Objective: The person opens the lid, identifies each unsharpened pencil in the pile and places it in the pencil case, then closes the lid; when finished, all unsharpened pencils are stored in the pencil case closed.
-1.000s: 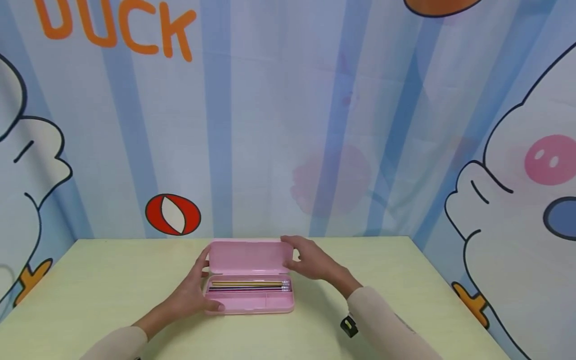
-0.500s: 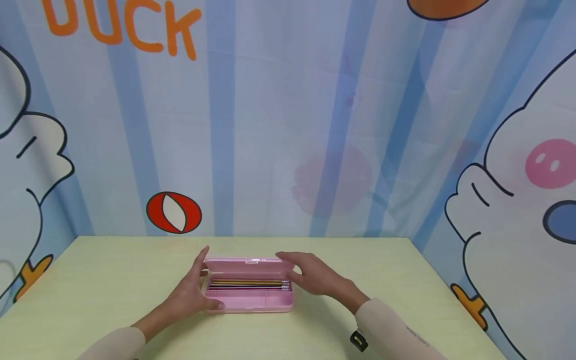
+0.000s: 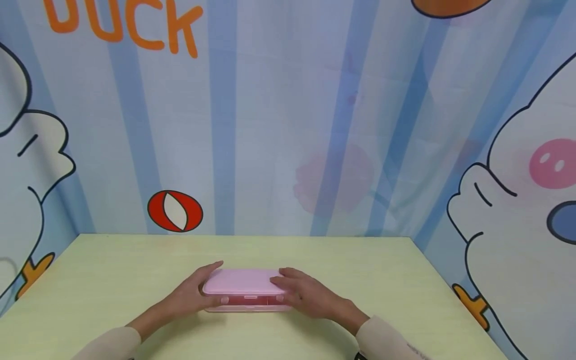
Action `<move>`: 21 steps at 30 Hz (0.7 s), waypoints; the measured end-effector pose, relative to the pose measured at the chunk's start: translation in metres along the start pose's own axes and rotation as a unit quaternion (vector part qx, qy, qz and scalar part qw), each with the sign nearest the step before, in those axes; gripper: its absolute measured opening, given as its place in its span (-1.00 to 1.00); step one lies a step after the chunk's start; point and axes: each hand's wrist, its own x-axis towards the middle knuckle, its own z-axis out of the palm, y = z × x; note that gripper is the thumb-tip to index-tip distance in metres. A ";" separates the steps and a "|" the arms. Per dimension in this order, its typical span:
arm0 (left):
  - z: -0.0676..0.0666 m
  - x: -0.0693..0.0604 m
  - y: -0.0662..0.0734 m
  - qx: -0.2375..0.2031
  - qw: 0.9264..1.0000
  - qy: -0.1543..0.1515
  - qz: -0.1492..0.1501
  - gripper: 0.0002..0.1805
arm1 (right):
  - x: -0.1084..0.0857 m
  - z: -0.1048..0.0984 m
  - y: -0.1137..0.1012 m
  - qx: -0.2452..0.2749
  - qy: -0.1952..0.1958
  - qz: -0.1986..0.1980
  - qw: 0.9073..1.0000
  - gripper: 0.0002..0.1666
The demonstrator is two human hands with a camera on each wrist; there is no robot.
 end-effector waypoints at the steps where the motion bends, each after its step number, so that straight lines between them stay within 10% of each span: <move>1: 0.000 0.000 0.001 0.011 1.000 -0.004 -0.001 -0.01 | -0.001 0.001 0.000 -0.001 0.001 0.000 1.000 -0.41; 21: 0.005 0.003 0.001 0.037 0.999 -0.008 0.024 -0.27 | -0.002 0.009 -0.002 -0.047 0.039 -0.039 0.997 -0.58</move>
